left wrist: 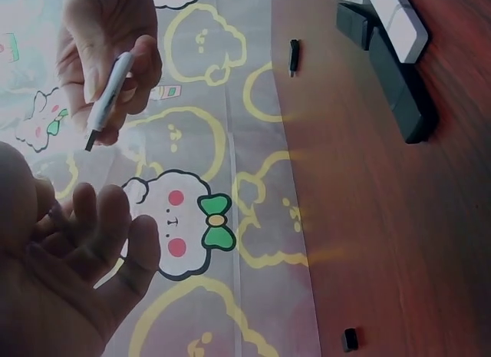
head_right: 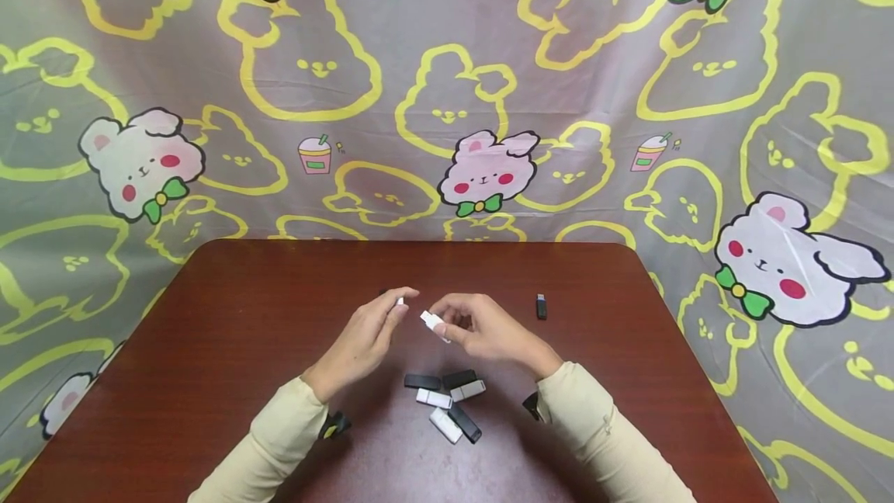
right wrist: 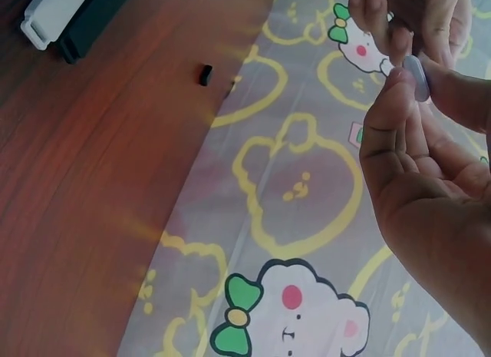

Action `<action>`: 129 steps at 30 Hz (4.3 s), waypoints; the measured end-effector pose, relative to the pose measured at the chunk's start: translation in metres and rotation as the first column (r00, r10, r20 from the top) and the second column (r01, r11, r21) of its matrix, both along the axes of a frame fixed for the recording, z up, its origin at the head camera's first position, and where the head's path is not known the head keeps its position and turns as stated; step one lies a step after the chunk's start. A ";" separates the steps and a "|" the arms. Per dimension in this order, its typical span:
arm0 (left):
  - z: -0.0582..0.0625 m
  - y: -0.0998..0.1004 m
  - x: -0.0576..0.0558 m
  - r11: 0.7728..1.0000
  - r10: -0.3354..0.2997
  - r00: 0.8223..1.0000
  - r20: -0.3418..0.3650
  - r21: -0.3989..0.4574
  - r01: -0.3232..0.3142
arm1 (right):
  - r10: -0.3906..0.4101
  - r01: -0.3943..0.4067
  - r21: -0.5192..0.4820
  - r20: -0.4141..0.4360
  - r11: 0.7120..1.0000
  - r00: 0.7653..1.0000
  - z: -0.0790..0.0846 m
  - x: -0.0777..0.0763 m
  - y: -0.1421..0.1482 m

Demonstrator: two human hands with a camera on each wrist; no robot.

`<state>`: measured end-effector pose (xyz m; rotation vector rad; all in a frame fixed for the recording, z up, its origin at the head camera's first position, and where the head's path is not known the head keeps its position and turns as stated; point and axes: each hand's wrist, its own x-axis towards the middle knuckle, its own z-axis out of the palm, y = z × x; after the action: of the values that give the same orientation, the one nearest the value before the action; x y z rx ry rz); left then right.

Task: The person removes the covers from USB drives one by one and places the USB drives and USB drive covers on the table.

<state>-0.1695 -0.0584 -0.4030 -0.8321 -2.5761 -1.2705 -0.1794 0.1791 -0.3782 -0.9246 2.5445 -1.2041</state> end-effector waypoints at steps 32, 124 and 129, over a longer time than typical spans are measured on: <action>-0.014 -0.003 0.002 0.994 -0.025 0.985 -0.170 -0.107 0.007 | -0.330 0.333 -0.067 0.058 0.940 0.942 0.026 -0.044 0.045; -0.024 -0.009 0.003 0.993 -0.008 1.000 -0.009 -0.122 0.007 | -0.653 0.571 0.379 0.129 0.728 0.746 -0.057 -0.084 0.110; -0.025 -0.009 0.003 0.991 0.003 1.000 0.006 -0.135 -0.002 | -0.655 0.585 0.371 0.092 0.721 0.750 -0.057 -0.082 0.112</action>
<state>-0.1663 -0.0674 -0.4277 -0.8485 -2.6918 -1.1094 -0.2614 0.2910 -0.4356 0.1781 2.8204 -0.8879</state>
